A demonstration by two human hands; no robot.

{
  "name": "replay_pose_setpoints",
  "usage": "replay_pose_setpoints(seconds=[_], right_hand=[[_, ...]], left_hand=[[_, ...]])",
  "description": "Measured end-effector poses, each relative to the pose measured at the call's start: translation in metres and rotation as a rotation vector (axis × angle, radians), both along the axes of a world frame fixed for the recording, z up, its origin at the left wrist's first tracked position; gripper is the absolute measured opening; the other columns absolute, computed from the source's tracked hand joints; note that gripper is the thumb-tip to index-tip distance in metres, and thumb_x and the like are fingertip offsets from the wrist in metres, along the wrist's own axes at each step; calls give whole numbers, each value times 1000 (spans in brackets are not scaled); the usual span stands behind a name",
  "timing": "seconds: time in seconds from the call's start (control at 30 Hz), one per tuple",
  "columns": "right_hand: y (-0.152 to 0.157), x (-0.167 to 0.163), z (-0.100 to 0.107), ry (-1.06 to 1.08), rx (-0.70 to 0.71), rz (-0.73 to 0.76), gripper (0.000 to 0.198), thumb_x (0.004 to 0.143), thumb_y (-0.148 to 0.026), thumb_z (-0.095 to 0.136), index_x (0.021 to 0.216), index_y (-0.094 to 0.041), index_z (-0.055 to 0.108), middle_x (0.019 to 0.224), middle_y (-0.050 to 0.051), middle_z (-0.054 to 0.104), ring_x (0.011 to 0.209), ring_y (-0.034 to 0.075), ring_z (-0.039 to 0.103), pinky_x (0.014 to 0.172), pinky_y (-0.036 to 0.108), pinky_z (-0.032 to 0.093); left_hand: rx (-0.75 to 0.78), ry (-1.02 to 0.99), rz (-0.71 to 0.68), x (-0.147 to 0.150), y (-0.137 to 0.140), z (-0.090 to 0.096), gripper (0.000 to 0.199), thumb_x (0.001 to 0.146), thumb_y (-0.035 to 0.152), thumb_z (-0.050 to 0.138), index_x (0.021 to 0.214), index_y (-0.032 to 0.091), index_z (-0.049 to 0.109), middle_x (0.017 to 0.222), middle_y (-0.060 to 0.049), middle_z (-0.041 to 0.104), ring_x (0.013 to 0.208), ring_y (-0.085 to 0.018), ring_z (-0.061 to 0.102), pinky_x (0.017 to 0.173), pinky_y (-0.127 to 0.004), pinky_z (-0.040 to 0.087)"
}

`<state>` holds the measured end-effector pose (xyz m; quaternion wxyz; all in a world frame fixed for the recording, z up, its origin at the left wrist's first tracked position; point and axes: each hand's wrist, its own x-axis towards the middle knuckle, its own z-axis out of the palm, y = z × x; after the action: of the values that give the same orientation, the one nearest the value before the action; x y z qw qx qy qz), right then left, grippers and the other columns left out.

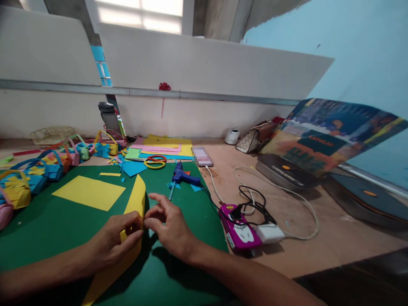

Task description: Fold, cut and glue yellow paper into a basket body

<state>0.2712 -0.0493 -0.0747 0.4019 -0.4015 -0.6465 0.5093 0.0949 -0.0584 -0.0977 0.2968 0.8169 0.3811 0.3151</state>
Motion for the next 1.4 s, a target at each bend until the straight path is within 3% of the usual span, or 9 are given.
replay_pose_setpoints(seconds=[0.3,0.5,0.67,1.1,1.4], right_hand=[[0,-2,1,-3,-2,26,22,73,-14,59,94,-18,59,84,0,65,79,14,62,73,27,50],[-1,-2,2,-69,34,25,15,73,-14,59,87,-17,62,82,0,65,76,13,60,71,26,49],[-1,-2,-2,-54,26,29,12,72,-17,64,84,-17,62,76,-2,63,70,12,58,65,24,47],[-2,-4,-2,-12,-35,41,11,72,-15,61,83,-17,62,74,-2,64,69,12,59,65,23,47],[0,-4,0,54,-109,27,13,69,-15,62,82,-16,61,73,-3,63,68,11,58,64,23,47]], left_hand=[[20,2,-2,2,0,0,16,84,19,45,69,19,41,63,2,50,57,-11,43,54,-23,31],[-181,-114,-20,3,3,3,21,85,31,47,69,18,45,62,3,49,58,-11,42,52,-21,32],[-268,-240,-3,4,6,-1,31,87,40,47,66,18,43,61,3,44,57,-11,40,52,-21,33],[-272,-230,-44,3,6,3,30,91,36,39,68,17,47,63,1,48,60,-12,45,56,-22,37],[-437,-314,-51,3,9,10,35,87,44,46,66,16,50,61,0,54,56,-12,49,54,-22,40]])
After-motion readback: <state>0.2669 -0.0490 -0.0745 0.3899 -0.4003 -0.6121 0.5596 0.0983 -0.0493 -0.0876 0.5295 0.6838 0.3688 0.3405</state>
